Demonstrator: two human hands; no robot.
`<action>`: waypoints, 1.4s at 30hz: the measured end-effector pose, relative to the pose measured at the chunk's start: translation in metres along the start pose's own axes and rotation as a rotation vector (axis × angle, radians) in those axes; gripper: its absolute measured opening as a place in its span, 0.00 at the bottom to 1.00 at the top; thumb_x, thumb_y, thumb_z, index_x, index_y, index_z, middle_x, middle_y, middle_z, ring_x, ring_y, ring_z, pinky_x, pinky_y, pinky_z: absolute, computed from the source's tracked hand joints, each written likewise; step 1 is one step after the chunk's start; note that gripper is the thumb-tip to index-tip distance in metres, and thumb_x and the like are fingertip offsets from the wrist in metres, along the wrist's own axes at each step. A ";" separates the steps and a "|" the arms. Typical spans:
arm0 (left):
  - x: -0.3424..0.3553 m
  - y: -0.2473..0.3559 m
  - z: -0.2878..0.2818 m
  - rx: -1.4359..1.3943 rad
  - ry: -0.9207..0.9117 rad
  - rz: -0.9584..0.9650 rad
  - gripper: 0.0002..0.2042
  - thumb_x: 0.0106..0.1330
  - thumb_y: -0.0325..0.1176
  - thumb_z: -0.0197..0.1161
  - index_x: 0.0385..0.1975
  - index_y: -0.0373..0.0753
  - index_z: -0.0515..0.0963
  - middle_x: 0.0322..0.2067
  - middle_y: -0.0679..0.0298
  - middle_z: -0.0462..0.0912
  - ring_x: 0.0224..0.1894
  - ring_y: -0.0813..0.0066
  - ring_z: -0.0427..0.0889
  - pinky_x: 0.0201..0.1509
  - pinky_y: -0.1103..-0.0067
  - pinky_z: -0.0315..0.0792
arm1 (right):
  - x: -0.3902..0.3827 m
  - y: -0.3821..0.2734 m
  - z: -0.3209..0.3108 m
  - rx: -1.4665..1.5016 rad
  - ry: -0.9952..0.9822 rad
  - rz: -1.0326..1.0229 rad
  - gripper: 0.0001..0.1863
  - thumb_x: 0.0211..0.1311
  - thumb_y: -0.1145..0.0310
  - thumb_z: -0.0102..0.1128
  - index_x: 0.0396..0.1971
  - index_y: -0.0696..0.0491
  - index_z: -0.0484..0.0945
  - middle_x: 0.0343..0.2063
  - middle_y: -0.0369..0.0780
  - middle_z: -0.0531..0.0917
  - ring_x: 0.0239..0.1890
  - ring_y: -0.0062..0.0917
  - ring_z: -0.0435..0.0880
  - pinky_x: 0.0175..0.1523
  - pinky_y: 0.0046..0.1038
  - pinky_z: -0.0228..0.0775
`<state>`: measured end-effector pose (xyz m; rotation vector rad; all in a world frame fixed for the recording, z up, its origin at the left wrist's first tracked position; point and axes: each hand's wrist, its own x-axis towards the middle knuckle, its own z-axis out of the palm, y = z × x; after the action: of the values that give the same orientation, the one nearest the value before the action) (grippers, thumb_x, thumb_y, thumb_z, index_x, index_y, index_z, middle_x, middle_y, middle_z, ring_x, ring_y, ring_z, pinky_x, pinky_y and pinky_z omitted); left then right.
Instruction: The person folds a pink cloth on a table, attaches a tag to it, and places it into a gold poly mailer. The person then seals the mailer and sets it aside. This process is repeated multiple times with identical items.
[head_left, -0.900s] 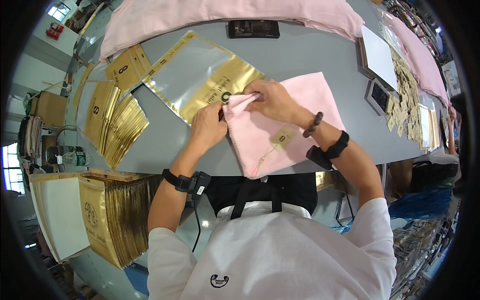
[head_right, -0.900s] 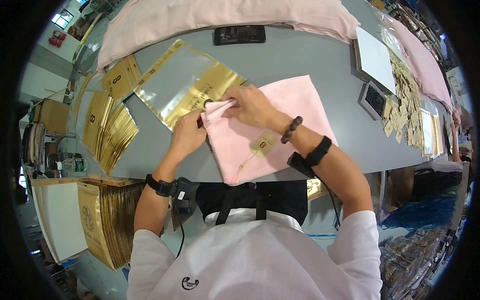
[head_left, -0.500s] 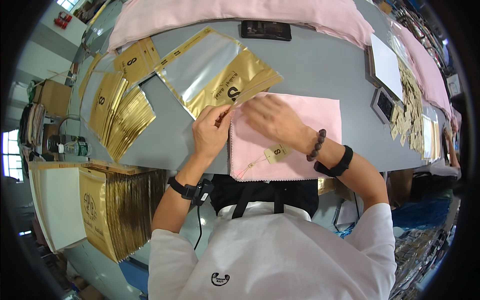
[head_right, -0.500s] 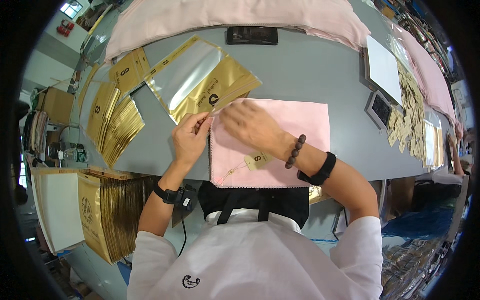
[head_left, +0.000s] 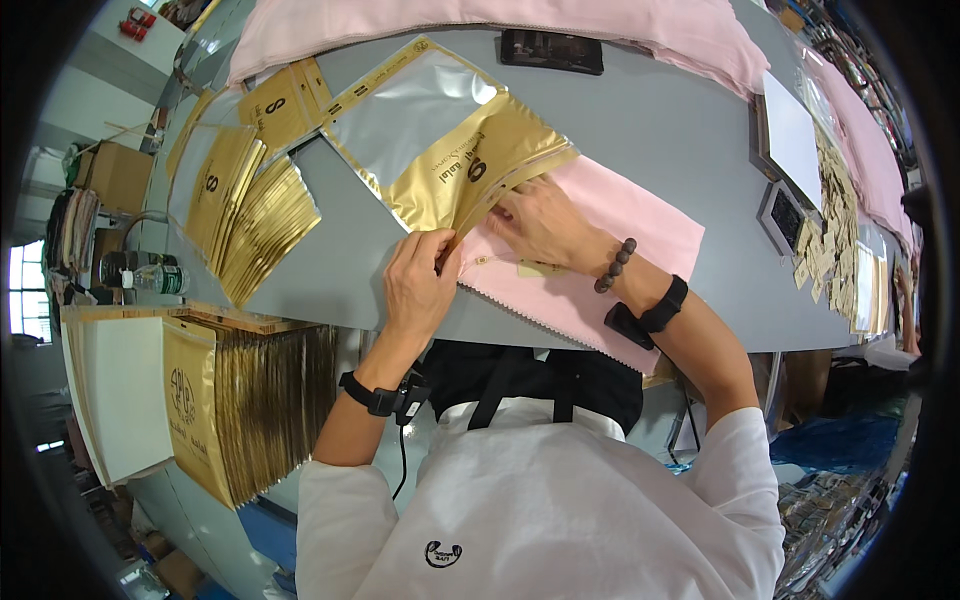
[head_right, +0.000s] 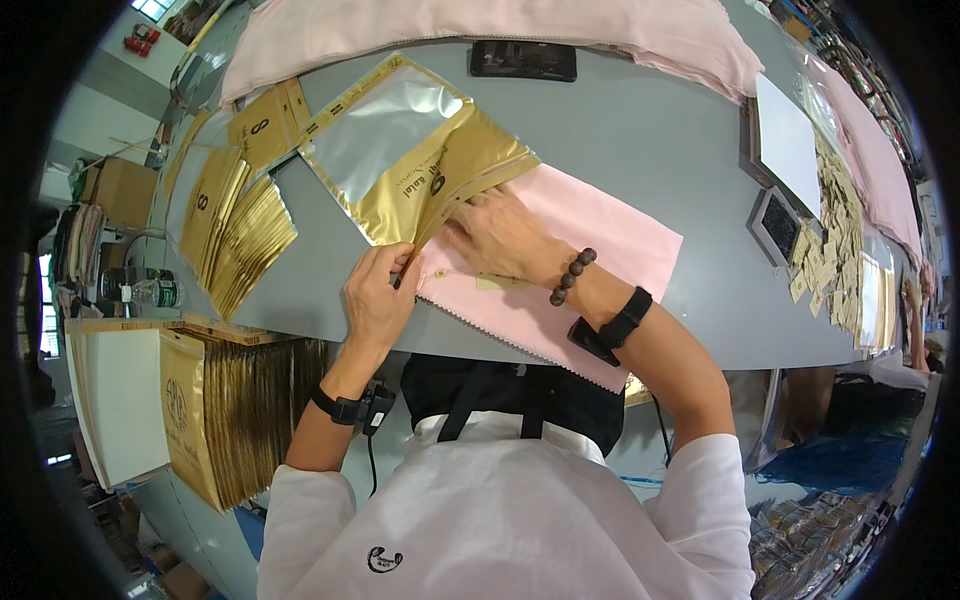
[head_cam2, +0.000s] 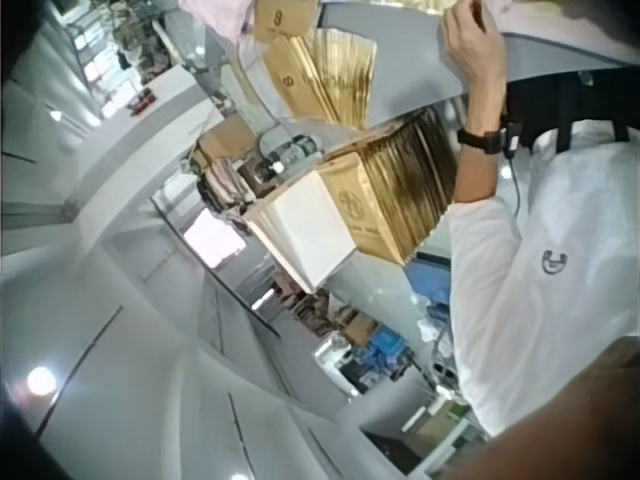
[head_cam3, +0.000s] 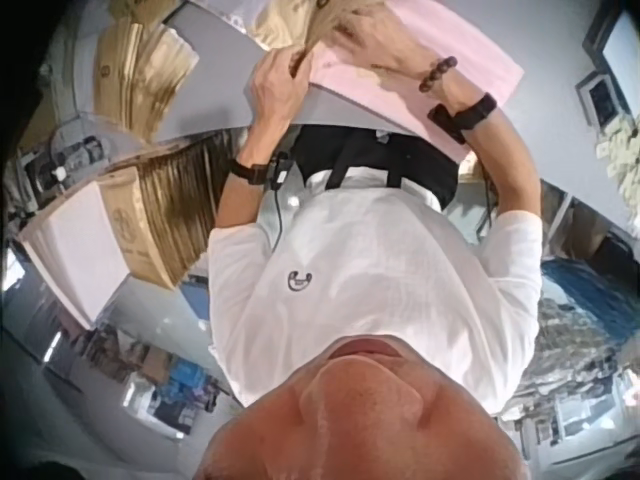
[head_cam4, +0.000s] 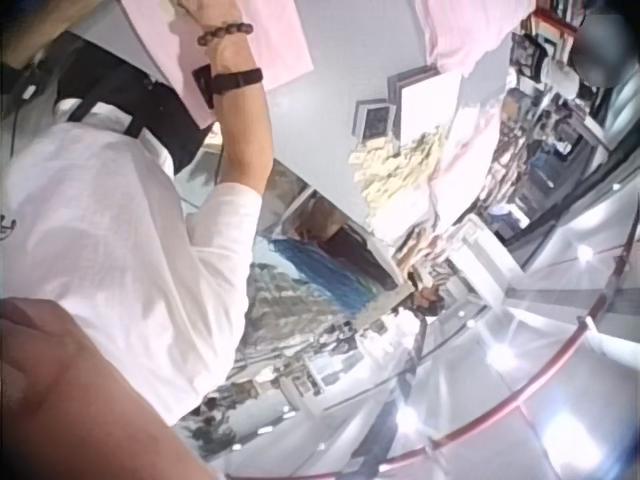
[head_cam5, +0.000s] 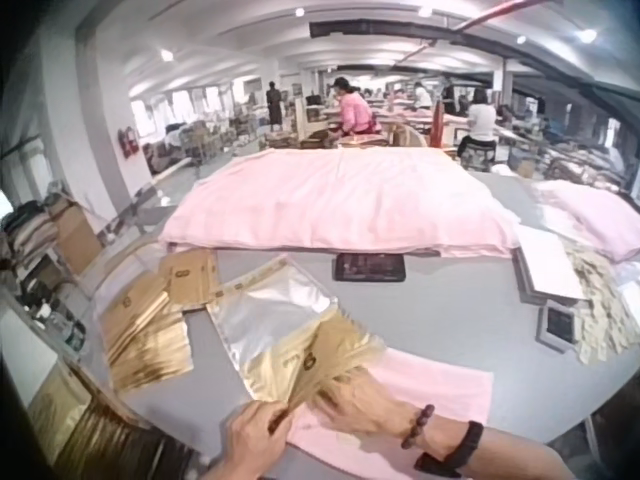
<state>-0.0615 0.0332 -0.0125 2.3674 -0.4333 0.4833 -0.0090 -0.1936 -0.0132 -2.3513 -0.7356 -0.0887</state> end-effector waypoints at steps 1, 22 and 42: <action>0.000 0.000 0.000 -0.003 0.021 0.018 0.10 0.63 0.28 0.75 0.43 0.36 0.85 0.31 0.60 0.86 0.31 0.65 0.85 0.37 0.72 0.79 | 0.002 -0.004 0.002 0.001 0.033 -0.079 0.24 0.64 0.52 0.66 0.49 0.57 0.84 0.42 0.52 0.87 0.54 0.49 0.81 0.69 0.47 0.62; 0.010 0.016 -0.018 -0.275 -0.134 0.153 0.05 0.64 0.27 0.74 0.37 0.35 0.88 0.28 0.59 0.87 0.28 0.72 0.85 0.33 0.79 0.76 | 0.024 0.006 0.041 0.343 0.134 0.176 0.25 0.53 0.50 0.75 0.44 0.52 0.82 0.43 0.43 0.85 0.43 0.40 0.84 0.50 0.41 0.75; 0.093 0.050 0.038 -0.374 -0.365 0.336 0.14 0.62 0.35 0.74 0.46 0.41 0.88 0.48 0.55 0.84 0.44 0.57 0.85 0.48 0.69 0.79 | -0.056 0.015 0.081 0.436 -0.274 -0.036 0.18 0.66 0.61 0.67 0.53 0.49 0.81 0.52 0.40 0.84 0.59 0.39 0.80 0.64 0.39 0.71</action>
<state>0.0075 -0.0445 0.0297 2.0194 -1.0069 0.0956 -0.0580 -0.1802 -0.0984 -1.9507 -0.8320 0.3517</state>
